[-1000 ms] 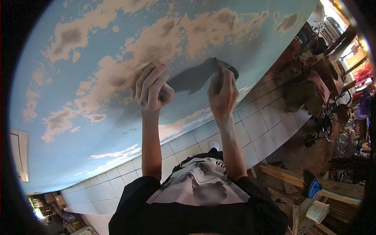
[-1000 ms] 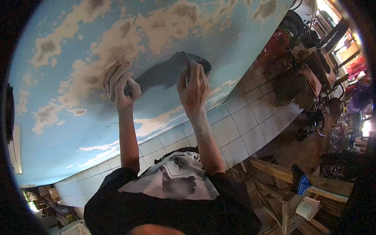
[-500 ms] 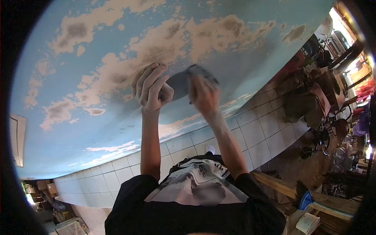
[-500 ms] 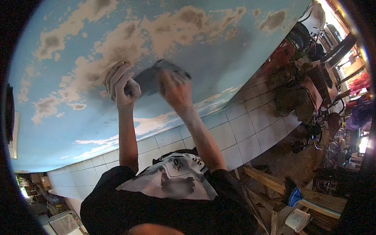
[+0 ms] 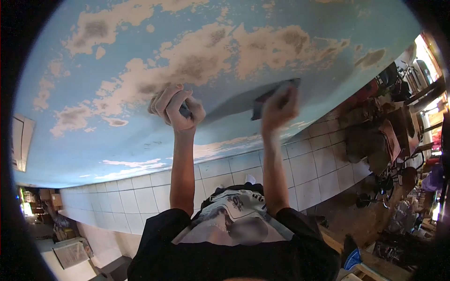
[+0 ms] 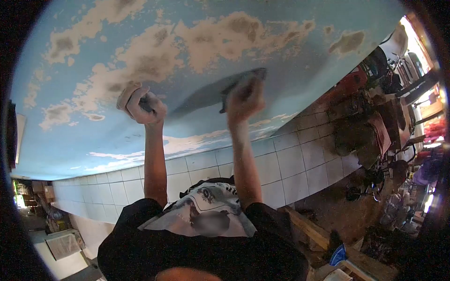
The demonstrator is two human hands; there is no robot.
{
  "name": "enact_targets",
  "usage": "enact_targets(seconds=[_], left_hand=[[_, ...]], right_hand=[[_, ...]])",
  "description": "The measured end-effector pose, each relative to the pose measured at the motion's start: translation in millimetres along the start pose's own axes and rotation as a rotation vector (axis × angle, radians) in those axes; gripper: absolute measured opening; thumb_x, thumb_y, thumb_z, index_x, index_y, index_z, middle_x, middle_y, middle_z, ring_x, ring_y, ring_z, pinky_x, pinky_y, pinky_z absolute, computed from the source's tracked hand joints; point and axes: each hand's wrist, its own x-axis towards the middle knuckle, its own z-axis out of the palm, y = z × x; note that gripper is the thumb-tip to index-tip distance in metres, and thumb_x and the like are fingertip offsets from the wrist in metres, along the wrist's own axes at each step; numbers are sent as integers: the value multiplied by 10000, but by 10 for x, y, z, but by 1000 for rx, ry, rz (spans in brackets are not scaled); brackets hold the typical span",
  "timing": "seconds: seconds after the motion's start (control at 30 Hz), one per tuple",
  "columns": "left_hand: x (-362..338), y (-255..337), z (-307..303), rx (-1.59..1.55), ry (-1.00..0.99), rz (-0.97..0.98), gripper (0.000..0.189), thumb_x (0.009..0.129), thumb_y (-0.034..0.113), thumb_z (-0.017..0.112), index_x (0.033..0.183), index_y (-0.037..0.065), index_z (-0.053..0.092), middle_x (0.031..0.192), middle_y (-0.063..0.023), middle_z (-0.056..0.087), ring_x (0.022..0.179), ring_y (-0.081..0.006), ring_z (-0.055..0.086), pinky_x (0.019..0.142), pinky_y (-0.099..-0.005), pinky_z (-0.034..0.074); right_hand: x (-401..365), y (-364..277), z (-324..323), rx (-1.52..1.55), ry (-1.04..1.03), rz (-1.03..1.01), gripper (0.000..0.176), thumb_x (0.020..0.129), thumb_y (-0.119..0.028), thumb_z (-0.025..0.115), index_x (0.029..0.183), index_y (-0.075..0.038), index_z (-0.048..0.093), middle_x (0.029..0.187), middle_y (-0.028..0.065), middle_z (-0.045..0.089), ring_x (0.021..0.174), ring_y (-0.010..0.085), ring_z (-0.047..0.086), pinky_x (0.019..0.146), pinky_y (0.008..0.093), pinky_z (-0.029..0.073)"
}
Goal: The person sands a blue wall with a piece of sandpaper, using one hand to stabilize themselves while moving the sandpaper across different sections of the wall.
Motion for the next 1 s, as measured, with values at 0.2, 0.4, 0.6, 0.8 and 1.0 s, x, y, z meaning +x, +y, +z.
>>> enact_targets(seconds=[0.2,0.4,0.6,0.8,1.0], left_hand=[[-58,-17,5,24,-31,-4,154,728,35,472,856,59,553,871,-58,485,844,-177,426,697,-297,353],[-14,-8,27,99,-94,10,170,734,56,475,860,85,585,806,-34,544,756,-161,467,708,-302,318],[-12,-28,58,88,-16,-37,297,608,-13,486,810,167,608,795,27,564,674,-126,466,694,-288,287],[17,-6,69,102,-12,-36,302,609,-14,488,816,172,604,784,33,565,683,-125,466,689,-286,279],[-61,-25,16,83,-140,22,143,755,143,511,863,97,594,846,-40,572,804,-182,491,755,-334,320]], right_hand=[[-88,60,16,-254,-13,-496,171,776,-60,606,679,-111,475,549,7,515,418,119,461,419,263,404],[-179,115,101,-129,-57,-325,90,808,-87,590,746,-105,527,597,33,593,479,89,559,468,229,458],[-44,11,59,-27,-39,-171,26,780,-67,589,787,-84,572,665,34,570,552,127,558,535,273,455],[-386,665,14,-461,-104,-635,58,787,-109,601,832,-76,585,694,87,583,628,204,607,590,324,475],[-158,462,-203,-231,-143,-182,220,800,-173,611,984,-51,609,791,112,637,728,248,649,600,378,495]])
